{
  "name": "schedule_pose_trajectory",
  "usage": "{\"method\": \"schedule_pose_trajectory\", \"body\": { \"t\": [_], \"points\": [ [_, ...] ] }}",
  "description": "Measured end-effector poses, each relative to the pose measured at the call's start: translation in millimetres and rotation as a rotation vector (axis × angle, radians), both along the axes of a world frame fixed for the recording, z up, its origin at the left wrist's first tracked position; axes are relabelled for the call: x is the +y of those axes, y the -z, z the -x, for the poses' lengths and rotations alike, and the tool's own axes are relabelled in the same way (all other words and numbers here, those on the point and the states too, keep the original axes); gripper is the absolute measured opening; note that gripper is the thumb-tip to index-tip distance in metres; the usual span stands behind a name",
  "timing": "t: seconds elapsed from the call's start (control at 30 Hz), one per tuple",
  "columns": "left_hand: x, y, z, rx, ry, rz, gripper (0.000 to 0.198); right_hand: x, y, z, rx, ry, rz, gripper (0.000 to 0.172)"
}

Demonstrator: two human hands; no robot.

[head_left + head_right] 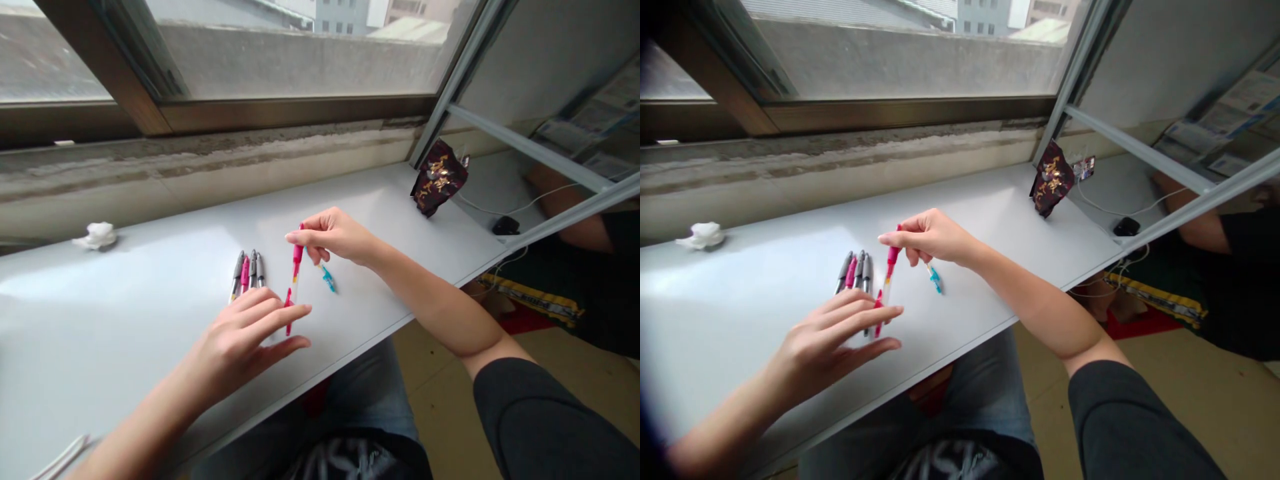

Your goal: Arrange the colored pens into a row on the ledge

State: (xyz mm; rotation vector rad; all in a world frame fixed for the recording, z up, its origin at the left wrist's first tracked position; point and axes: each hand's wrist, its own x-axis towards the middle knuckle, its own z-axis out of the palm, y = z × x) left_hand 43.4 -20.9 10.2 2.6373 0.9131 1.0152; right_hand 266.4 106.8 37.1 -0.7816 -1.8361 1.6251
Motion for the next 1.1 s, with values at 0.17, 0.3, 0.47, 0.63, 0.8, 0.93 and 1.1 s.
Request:
{"method": "schedule_pose_trajectory", "body": {
  "t": [0.17, 0.3, 0.47, 0.63, 0.8, 0.93, 1.1],
  "points": [
    [3.3, 1.8, -3.2, 0.051, 0.058, 0.061, 0.009, -4.5, 3.2, 5.7, -0.077, -0.04, 0.01, 0.045],
    [3.4, 2.8, -4.0, 0.06, 0.012, 0.059, 0.011, -3.8, 5.3, 7.5, -0.084, -0.04, 0.007, 0.045],
    [2.0, 5.3, -5.6, 0.026, -0.003, 0.055, 0.002, -1.5, 5.9, 6.5, -0.076, -0.07, -0.016, 0.045],
    [4.1, 6.7, -3.9, 0.053, 0.0, 0.057, 0.003, -2.4, 4.0, 4.9, -0.064, -0.101, -0.044, 0.046],
    [2.7, 4.7, -5.9, 0.043, -0.031, 0.075, 0.01, -5.1, 3.5, 5.1, -0.131, -0.161, -0.063, 0.044],
    [1.3, 5.9, -8.0, 0.041, -0.032, 0.035, 0.008, -5.8, 3.2, 4.7, -0.154, -0.161, -0.078, 0.044],
    [2.0, 7.7, -8.2, 0.072, 0.015, 0.048, 0.013, -5.7, 3.9, 4.4, -0.149, -0.161, -0.07, 0.045]
  ]
}}
